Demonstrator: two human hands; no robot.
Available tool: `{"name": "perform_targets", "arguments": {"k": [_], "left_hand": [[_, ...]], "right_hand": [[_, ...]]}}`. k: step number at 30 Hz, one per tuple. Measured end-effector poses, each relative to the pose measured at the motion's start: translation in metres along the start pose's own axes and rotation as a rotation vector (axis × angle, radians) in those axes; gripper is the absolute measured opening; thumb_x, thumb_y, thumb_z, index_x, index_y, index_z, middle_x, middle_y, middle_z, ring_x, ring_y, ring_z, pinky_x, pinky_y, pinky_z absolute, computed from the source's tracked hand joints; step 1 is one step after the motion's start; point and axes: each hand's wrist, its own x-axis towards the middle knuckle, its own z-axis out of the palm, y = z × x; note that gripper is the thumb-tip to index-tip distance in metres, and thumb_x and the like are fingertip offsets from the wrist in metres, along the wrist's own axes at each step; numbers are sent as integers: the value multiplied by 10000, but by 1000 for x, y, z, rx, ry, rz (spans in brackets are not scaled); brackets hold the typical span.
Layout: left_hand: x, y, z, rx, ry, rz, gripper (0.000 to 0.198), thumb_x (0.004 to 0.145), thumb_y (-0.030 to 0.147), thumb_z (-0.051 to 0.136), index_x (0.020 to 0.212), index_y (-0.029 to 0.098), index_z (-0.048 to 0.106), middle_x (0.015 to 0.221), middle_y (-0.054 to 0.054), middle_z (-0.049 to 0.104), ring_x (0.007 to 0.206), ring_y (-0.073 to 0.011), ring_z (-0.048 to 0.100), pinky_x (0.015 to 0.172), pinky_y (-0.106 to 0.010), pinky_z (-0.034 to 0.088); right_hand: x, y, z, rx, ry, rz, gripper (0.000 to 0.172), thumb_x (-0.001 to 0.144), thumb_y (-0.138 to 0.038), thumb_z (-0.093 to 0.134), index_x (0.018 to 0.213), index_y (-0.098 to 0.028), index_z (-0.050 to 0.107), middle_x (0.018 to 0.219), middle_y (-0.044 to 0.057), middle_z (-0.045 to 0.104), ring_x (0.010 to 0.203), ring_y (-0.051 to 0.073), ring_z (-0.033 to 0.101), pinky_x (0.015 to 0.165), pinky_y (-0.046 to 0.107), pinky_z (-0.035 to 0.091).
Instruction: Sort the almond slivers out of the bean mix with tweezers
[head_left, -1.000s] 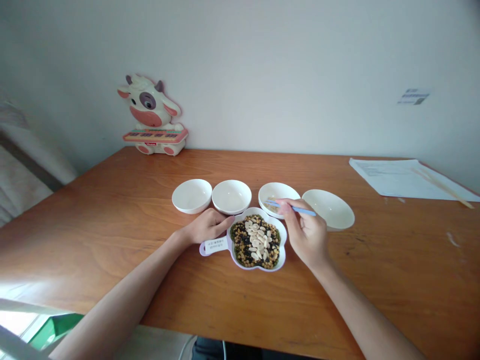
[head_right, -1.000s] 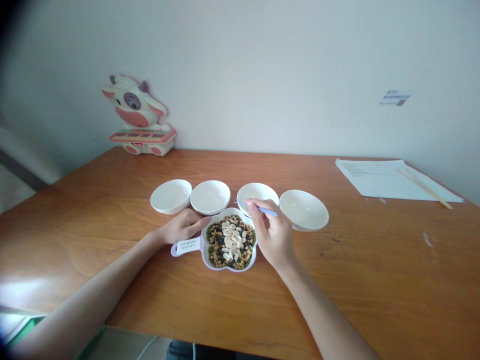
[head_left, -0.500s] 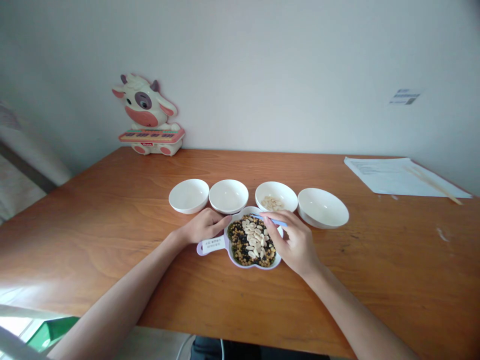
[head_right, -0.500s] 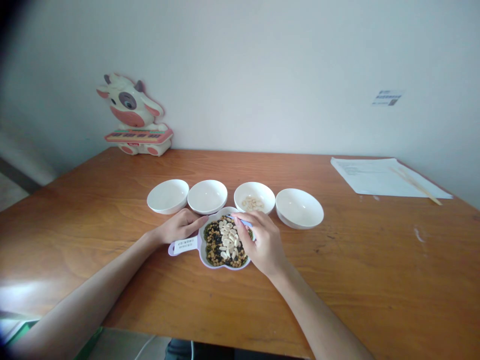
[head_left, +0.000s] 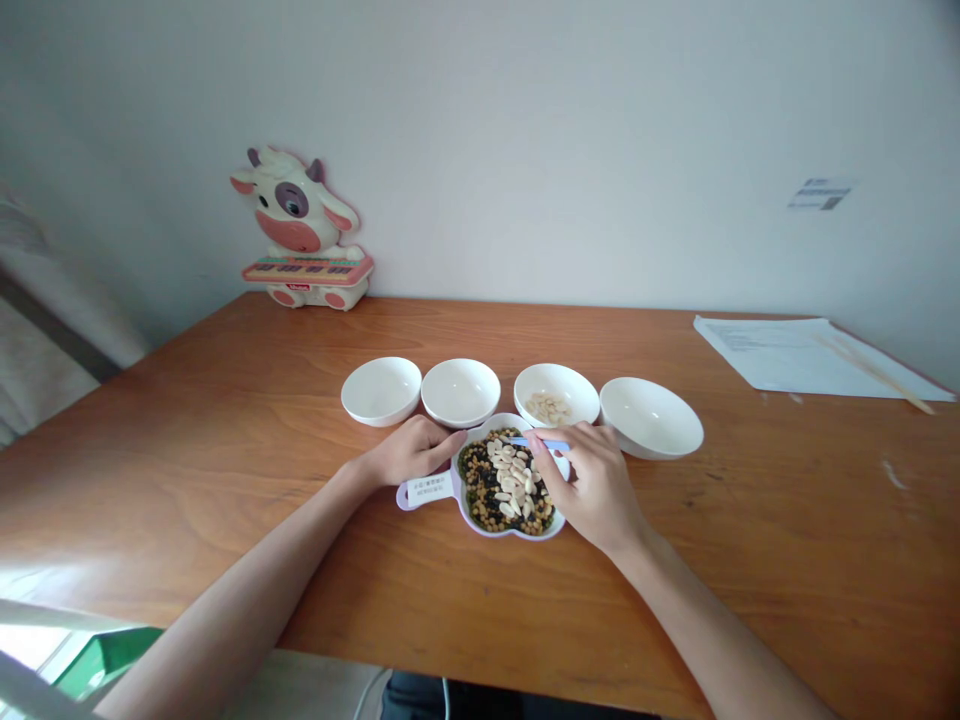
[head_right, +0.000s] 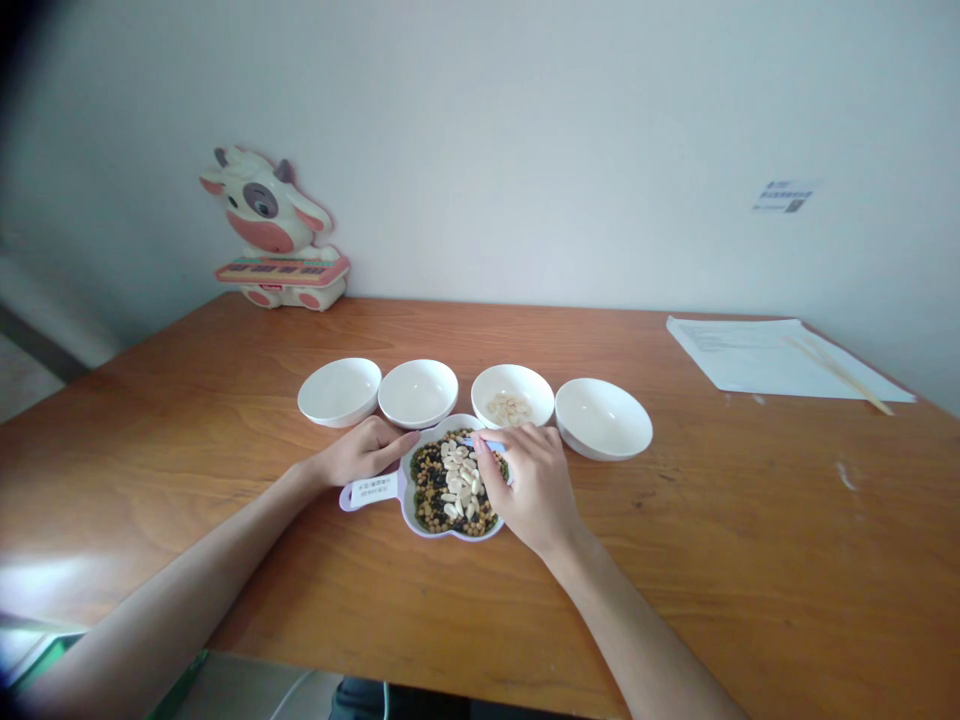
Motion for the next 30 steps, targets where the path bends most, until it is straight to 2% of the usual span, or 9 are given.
{"name": "perform_targets", "arguments": {"k": [5, 30], "left_hand": [[0, 0, 0, 1, 3, -1, 613, 1050, 489, 314, 535, 162, 361, 491, 8, 411, 458, -71, 321, 444, -216, 247], [0, 3, 0, -17, 6, -17, 646, 1043, 530, 317, 519, 156, 378, 484, 1, 437, 441, -65, 318, 418, -208, 230]], "right_hand": [[0, -1, 1, -29, -26, 24, 109, 980, -233, 599, 962, -216, 704, 889, 3, 787, 815, 206, 674, 769, 361, 386], [1, -1, 2, 42, -89, 53, 148, 985, -253, 611, 1069, -246, 733, 970, 13, 799, 889, 211, 686, 808, 384, 415]]}}
